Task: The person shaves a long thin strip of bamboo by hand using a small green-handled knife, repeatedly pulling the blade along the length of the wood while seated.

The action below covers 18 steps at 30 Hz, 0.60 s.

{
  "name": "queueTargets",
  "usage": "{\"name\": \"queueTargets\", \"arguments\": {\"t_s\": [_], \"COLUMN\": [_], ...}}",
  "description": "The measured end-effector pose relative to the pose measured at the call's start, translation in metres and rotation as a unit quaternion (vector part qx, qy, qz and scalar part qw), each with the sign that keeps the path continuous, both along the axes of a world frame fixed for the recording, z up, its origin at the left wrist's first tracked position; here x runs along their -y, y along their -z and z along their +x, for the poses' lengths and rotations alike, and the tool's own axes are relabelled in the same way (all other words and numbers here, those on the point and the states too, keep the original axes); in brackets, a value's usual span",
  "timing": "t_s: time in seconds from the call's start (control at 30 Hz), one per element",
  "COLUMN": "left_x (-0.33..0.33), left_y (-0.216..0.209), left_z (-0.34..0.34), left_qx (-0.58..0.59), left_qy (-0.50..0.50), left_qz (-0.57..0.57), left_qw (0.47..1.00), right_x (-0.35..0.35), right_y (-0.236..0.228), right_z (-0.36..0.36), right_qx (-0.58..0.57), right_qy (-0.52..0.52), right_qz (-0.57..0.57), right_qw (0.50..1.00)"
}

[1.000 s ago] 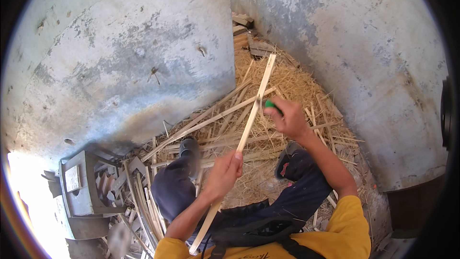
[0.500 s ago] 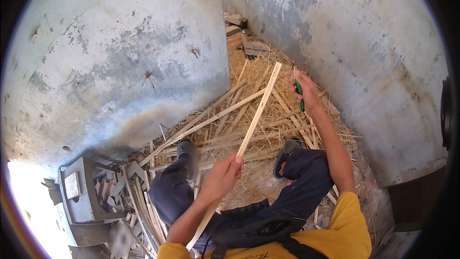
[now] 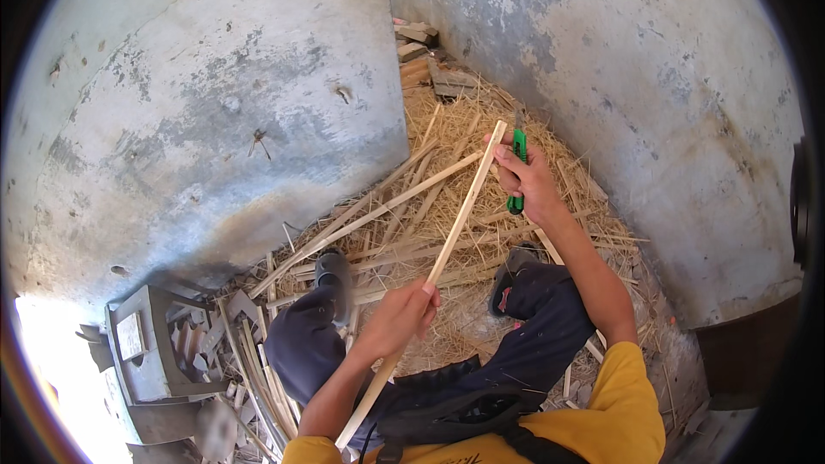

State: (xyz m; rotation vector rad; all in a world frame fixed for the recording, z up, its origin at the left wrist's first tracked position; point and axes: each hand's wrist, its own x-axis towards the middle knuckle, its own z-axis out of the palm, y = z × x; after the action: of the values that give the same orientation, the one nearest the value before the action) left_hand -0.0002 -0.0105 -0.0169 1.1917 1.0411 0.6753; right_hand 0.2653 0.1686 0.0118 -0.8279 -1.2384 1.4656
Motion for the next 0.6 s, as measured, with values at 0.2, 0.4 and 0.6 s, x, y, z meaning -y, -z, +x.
{"name": "queueTargets", "arguments": {"t_s": [0.2, 0.4, 0.6], "left_x": [-0.002, -0.001, -0.004], "left_y": [-0.007, -0.025, 0.003], "left_z": [0.001, -0.007, -0.043], "left_qx": [0.063, -0.049, -0.028], "left_qy": [-0.016, 0.098, 0.245], "left_qz": [-0.066, -0.036, 0.009], "left_qw": [0.996, 0.993, 0.969], "right_x": [0.004, 0.004, 0.005], "right_y": [-0.004, -0.002, -0.006], "right_z": [-0.002, 0.004, 0.001], "right_qx": [0.005, -0.011, 0.014], "right_qy": [0.014, 0.022, 0.037], "right_qz": [-0.003, 0.002, 0.024], "right_qw": [1.000, 1.000, 0.999]}}
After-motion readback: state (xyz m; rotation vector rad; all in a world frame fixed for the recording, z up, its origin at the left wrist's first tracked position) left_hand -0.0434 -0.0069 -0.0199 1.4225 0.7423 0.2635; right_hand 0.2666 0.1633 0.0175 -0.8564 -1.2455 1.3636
